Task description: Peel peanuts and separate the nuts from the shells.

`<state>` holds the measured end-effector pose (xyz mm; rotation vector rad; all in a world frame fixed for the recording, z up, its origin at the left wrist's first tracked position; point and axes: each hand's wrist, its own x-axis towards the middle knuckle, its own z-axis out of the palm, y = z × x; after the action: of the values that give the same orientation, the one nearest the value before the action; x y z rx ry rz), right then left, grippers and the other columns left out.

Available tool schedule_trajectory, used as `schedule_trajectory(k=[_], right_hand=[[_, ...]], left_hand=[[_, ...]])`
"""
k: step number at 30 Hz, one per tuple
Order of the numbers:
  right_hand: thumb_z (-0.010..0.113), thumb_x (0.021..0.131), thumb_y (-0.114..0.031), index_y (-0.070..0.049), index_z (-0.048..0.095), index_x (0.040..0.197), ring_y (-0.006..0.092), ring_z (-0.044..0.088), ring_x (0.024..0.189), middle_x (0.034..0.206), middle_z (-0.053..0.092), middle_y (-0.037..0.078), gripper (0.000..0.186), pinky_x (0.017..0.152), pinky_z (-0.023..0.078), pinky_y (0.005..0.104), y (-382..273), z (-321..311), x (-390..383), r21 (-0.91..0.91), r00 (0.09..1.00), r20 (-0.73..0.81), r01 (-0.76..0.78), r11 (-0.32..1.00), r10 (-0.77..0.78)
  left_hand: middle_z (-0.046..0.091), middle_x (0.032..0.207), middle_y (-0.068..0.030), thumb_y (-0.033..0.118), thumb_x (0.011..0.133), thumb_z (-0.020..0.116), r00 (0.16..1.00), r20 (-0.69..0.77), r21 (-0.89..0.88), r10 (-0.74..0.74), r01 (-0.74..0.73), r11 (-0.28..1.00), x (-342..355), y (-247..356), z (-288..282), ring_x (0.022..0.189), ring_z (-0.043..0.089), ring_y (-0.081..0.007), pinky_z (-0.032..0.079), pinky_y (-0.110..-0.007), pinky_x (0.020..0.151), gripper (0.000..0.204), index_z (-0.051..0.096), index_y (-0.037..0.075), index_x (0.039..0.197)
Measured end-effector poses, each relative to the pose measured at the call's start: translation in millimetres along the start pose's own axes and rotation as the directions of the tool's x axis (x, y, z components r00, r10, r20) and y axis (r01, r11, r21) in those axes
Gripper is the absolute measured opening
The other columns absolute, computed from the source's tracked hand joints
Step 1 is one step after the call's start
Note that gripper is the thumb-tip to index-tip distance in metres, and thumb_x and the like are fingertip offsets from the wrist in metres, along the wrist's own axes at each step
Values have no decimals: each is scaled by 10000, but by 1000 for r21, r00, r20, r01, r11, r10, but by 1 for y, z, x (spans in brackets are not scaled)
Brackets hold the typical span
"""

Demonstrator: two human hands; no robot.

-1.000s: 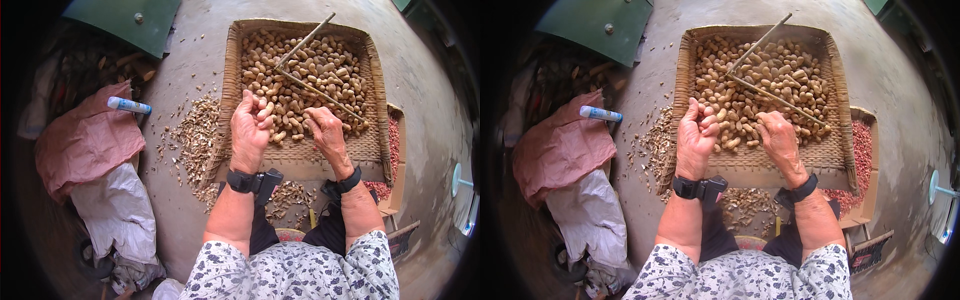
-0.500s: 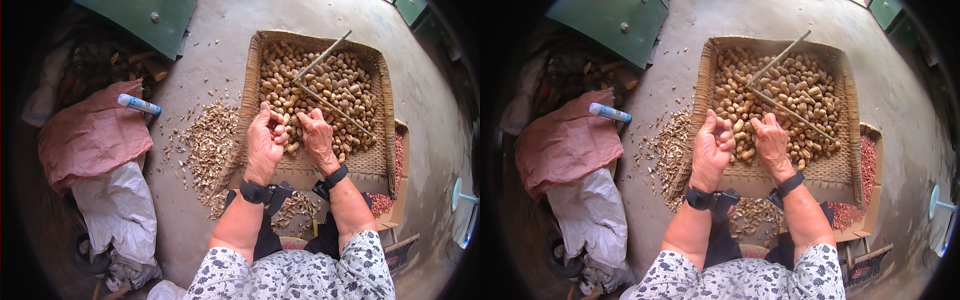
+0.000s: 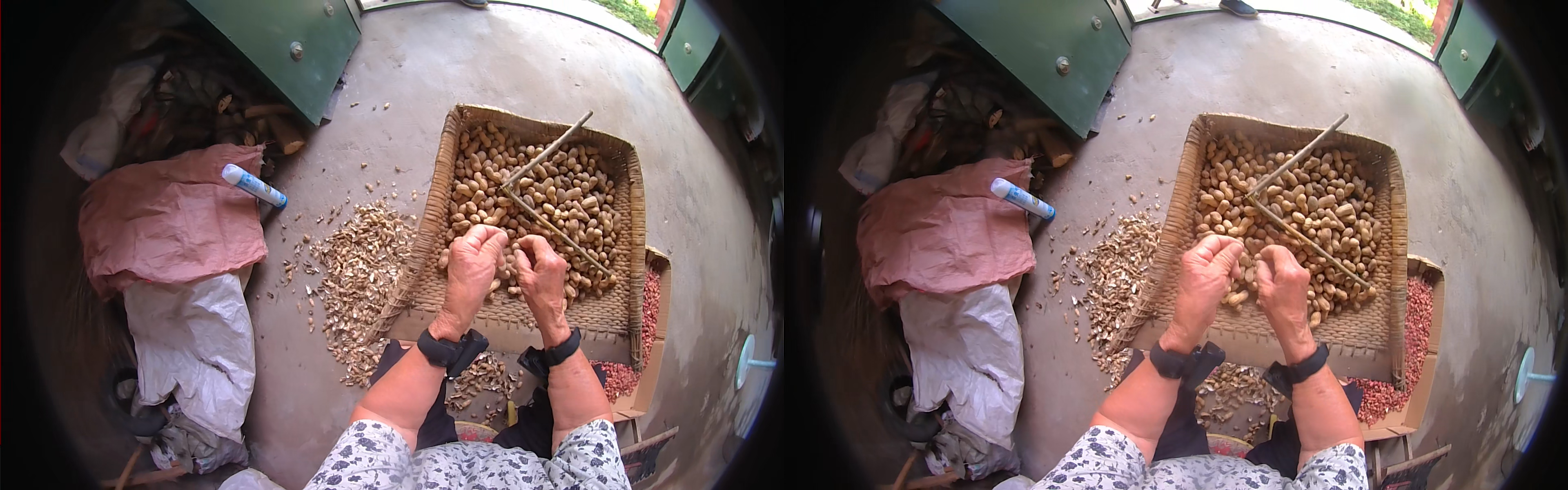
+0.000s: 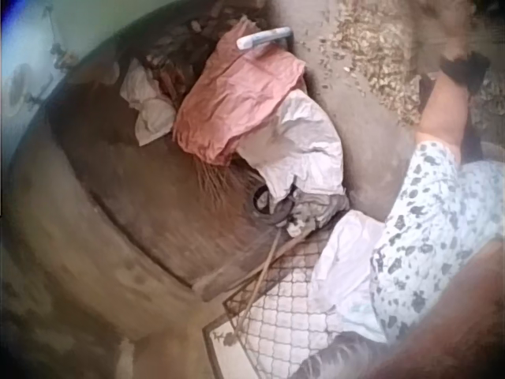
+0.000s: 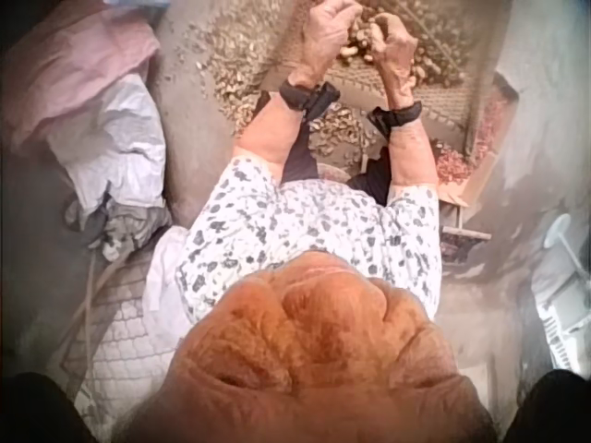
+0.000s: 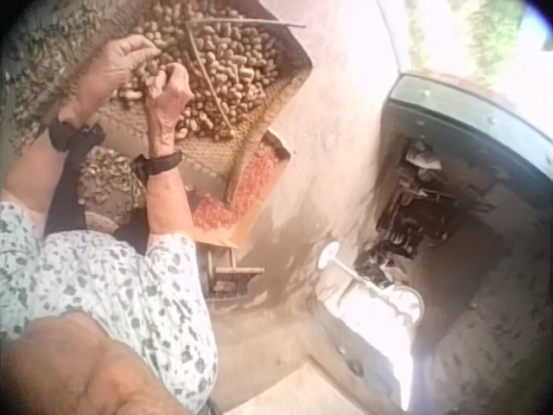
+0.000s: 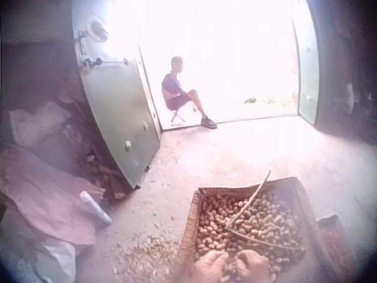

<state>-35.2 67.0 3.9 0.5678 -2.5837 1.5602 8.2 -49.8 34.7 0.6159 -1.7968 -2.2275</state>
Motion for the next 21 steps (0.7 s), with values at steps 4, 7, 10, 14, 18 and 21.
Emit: schedule_trajectory(k=[4,7,10,14,18,21], right_hand=[[605,777,-4,-14,598,913,159,604,651,805,622,103,137,589,478,279,-4,-14,-3,190,991,47,-129,973,122],[602,780,21,-15,607,950,151,598,665,838,613,90,173,605,480,263,-5,-21,-4,238,995,37,-100,966,94],[582,790,46,-11,623,983,170,598,769,868,601,89,205,675,477,259,-9,-28,0,297,998,32,-54,953,46],[579,786,54,-2,637,968,206,584,824,874,601,98,199,725,471,287,-10,-35,3,296,1000,15,-1,955,-3],[573,786,63,-1,636,975,216,583,806,885,595,104,209,710,473,288,-9,-40,3,236,999,15,37,971,-41],[559,831,46,13,626,990,143,570,748,876,564,79,176,643,472,241,-10,-42,2,190,993,23,106,976,-112]], left_hand=[[591,667,-53,104,864,584,990,11,282,138,-136,950,-1,0,10,591,554,-93,449,-262,525,117,613,-9,864],[610,706,-100,108,857,588,994,99,320,53,-82,944,1,-6,12,607,579,-143,456,-287,540,122,617,-11,849],[600,691,15,124,881,594,986,146,300,86,-127,946,5,-15,14,592,530,-36,437,-192,497,119,636,14,899],[617,727,25,93,872,595,989,107,4,98,-99,995,4,-22,25,562,507,-21,401,-168,464,111,636,-5,905],[631,747,15,100,856,615,969,204,-170,-141,177,969,2,-9,26,482,418,23,295,-131,396,105,643,19,917],[605,705,23,99,854,617,958,250,-199,-143,196,960,2,-10,25,473,408,16,278,-135,391,94,637,20,901]])
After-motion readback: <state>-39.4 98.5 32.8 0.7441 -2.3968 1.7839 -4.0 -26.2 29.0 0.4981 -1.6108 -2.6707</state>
